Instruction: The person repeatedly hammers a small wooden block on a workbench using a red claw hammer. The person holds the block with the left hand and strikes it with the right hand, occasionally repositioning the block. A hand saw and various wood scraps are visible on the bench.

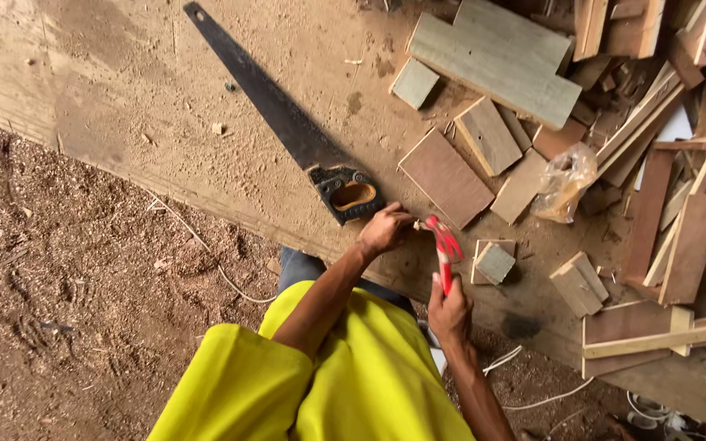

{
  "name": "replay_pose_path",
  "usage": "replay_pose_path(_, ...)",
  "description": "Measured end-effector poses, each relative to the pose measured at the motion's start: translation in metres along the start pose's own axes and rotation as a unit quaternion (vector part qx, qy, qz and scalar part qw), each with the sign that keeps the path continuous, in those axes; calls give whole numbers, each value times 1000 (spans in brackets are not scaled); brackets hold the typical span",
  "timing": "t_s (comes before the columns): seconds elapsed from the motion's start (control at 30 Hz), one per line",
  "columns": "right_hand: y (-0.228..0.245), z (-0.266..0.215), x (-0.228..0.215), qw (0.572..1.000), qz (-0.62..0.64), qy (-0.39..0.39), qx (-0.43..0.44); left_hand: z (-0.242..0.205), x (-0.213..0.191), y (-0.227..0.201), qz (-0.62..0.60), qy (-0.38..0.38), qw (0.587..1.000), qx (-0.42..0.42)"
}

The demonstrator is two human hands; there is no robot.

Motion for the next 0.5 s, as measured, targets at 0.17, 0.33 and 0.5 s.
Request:
replay_pose_path(0.17, -1, 19, 9, 999, -27, 22, -1, 25, -5, 7, -22, 16, 1000, -14)
replay_pose_path(0.33, -15, -6, 15, 995, -37, 53, 69, 0, 4, 2, -4, 11, 1000, -15)
replay_pose_path(0.5, -10, -1, 5, 999, -48, -8, 15, 13, 0, 9, 23, 0, 1000, -12)
Point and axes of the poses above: each hand's wrist, its own z-axis towards the middle knuckle, its own x-axis out of the palm, y = z × x, the point moved 9 cm from there along z, towards the middle knuckle, and after that the axes turned 9 degrees about -x, right-handed, at the moved point
